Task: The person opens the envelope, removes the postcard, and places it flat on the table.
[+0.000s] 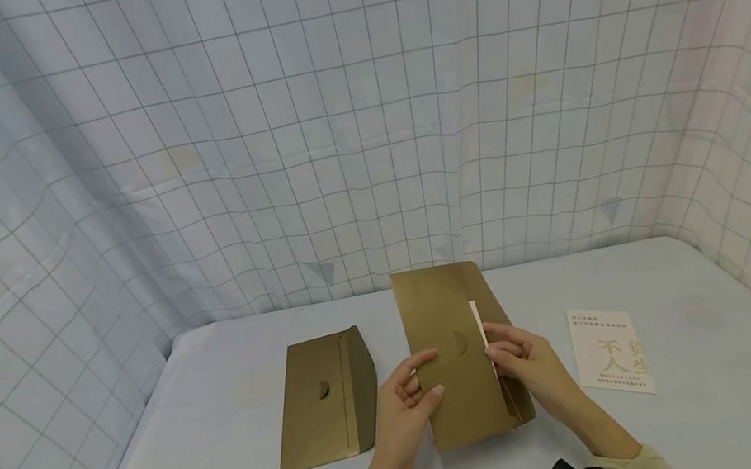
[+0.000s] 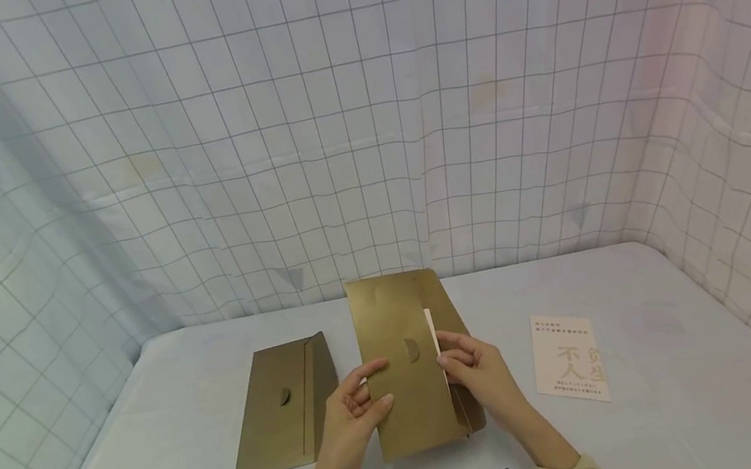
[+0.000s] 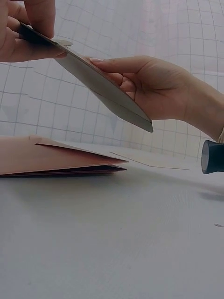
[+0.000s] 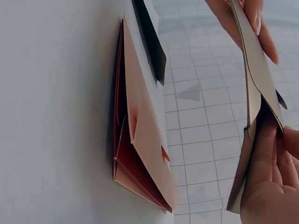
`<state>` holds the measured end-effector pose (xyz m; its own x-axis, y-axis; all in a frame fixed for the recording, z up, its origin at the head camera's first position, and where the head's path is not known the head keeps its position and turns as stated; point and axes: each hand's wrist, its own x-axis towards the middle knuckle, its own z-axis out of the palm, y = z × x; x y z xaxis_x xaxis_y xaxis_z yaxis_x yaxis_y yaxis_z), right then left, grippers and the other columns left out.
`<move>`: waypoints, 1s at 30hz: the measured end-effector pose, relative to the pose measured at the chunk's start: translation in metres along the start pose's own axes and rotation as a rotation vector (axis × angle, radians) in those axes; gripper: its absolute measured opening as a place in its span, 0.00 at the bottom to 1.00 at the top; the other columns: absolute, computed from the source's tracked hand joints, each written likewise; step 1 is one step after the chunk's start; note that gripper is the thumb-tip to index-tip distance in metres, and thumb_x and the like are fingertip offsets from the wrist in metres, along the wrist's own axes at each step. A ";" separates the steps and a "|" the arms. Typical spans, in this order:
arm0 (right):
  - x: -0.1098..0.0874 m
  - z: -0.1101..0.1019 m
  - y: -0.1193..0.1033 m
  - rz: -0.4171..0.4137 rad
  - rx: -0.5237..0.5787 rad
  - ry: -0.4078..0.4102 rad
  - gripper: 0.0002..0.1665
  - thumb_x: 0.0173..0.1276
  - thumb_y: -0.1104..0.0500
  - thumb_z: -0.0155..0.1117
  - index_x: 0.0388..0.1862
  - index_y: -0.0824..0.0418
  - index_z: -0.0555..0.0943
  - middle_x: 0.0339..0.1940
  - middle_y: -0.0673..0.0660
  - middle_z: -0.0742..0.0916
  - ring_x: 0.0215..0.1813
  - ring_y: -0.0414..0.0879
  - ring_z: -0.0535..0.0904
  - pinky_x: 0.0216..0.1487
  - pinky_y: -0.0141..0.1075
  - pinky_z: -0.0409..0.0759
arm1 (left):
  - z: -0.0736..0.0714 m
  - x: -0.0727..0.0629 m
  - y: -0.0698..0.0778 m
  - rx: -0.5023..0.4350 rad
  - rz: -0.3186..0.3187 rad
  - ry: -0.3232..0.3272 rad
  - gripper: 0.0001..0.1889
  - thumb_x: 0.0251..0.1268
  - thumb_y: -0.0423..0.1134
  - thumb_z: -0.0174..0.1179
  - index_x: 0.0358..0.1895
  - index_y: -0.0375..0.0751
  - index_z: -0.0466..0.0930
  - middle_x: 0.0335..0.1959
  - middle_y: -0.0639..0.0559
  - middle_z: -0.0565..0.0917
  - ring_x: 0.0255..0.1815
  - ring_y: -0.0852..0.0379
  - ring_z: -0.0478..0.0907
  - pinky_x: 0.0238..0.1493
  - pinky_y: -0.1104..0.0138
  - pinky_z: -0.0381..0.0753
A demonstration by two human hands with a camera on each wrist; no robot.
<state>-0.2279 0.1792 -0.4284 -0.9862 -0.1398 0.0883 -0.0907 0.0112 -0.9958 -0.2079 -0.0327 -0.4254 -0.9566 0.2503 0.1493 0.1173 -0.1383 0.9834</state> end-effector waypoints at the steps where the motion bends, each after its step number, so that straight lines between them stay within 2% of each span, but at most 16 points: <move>1: 0.000 0.000 0.000 0.004 0.004 0.006 0.31 0.68 0.61 0.56 0.68 0.67 0.63 0.32 0.36 0.85 0.38 0.31 0.81 0.43 0.27 0.80 | 0.000 0.000 0.000 -0.003 0.001 -0.002 0.25 0.58 0.24 0.57 0.62 0.35 0.69 0.54 0.30 0.78 0.50 0.51 0.80 0.44 0.73 0.79; 8: -0.001 0.001 -0.002 0.029 0.046 0.034 0.31 0.68 0.62 0.56 0.69 0.67 0.63 0.31 0.37 0.86 0.37 0.32 0.82 0.42 0.26 0.80 | 0.000 0.001 0.000 -0.011 -0.003 -0.012 0.25 0.58 0.24 0.57 0.62 0.35 0.69 0.54 0.29 0.78 0.51 0.50 0.80 0.44 0.72 0.79; 15: -0.002 0.002 0.001 -0.031 0.069 0.029 0.34 0.68 0.61 0.57 0.71 0.66 0.60 0.30 0.37 0.87 0.35 0.31 0.82 0.39 0.25 0.81 | 0.000 0.002 -0.002 -0.011 -0.013 -0.009 0.25 0.58 0.23 0.56 0.62 0.35 0.69 0.54 0.29 0.78 0.51 0.49 0.81 0.44 0.72 0.80; 21: -0.003 0.003 0.003 -0.043 0.063 0.046 0.34 0.67 0.61 0.58 0.70 0.66 0.61 0.30 0.36 0.86 0.34 0.29 0.81 0.38 0.24 0.80 | -0.001 0.001 -0.003 -0.019 -0.024 -0.007 0.26 0.58 0.23 0.56 0.62 0.34 0.69 0.54 0.29 0.78 0.51 0.50 0.81 0.45 0.72 0.80; 30: -0.002 0.000 0.002 -0.035 0.055 0.080 0.30 0.68 0.62 0.57 0.68 0.68 0.64 0.33 0.35 0.87 0.39 0.30 0.83 0.40 0.24 0.80 | -0.002 0.001 -0.001 -0.012 -0.025 -0.001 0.26 0.58 0.23 0.56 0.62 0.35 0.68 0.54 0.30 0.78 0.50 0.53 0.80 0.45 0.73 0.79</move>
<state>-0.2262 0.1797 -0.4304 -0.9907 -0.0599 0.1220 -0.1194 -0.0466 -0.9918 -0.2094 -0.0344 -0.4261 -0.9589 0.2549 0.1246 0.0900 -0.1430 0.9856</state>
